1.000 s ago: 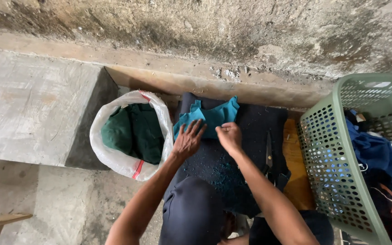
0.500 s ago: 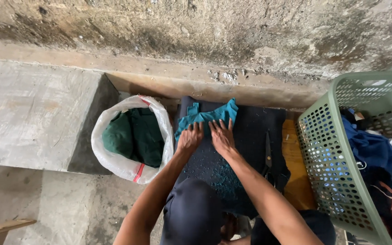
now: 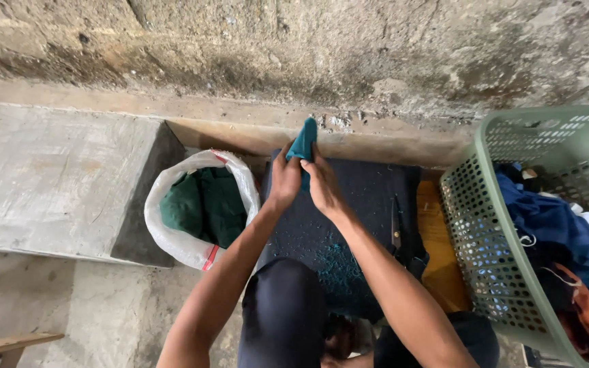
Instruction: The person sits on a low stool and uses scissors to cut pieces of blue and green fabric. They retrieve fabric from a green laundry basket, cut it into strips or shapes, and place the cut pieces into a white plastic bag.
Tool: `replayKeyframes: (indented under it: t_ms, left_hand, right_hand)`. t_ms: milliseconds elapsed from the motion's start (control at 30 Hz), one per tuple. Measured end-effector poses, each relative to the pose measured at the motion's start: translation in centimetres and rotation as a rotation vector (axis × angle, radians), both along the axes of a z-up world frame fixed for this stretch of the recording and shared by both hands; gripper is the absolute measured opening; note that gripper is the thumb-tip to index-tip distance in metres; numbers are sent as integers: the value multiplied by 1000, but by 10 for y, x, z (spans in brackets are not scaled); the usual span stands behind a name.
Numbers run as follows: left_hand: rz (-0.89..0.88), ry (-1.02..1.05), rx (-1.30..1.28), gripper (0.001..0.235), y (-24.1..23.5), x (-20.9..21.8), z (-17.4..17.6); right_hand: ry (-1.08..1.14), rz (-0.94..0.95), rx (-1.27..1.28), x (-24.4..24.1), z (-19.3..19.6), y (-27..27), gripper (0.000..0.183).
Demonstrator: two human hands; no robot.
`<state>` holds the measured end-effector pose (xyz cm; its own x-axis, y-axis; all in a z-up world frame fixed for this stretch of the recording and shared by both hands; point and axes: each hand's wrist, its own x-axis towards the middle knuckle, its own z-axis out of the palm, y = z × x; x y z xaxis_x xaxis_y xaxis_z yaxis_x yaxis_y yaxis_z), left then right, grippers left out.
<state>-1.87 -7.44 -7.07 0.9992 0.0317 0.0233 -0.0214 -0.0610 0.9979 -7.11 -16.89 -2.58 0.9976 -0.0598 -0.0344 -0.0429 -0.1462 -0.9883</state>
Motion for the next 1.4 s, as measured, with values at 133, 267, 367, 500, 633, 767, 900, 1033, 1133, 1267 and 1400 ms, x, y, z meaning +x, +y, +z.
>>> replayKeyframes:
  t_ms: [133,267,367,500,633,767,900,1033,1133,1267,1400]
  left_hand:
    - [-123,20,-400,20,-14,46,-102]
    - [-307,-140,-586,31,-2,-39,37]
    - [-369,-465,-215,46,10,-69,69]
    - [-315,-674,62,63,29,-65,66]
    - [-250,-521,122,58,53,-49,56]
    - [-156,-76,-171,45,69,5,-11]
    - [-208,160,-565,49,74,-27,5]
    - [-183,340,-640,58,69,-52,12]
    - [-193,376,-613,53,60,-72,41]
    - [-72,275,-344,73,59,-125,95]
    - [-134,261,-205,73,63,-170,92]
  right_hand:
    - [-7,102,70,-35,46,6,87]
    - [27,24,358,-59,99,20,70]
    - [48,41,557,-72,125,28,73]
    - [141,275,683,-91,156,30,108]
    - [190,407,770,-79,125,9,102]
    - [43,230,405,-82,120,-4,85]
    - [-155,-262,-144,-72,76,-37,69]
    - [14,63,125,-99,93,-34,90]
    - [105,43,485,-104,79,-39,64]
    - [94,62,537,-111,58,-44,30]
    - [218,-43,451,-120,39,-18,41]
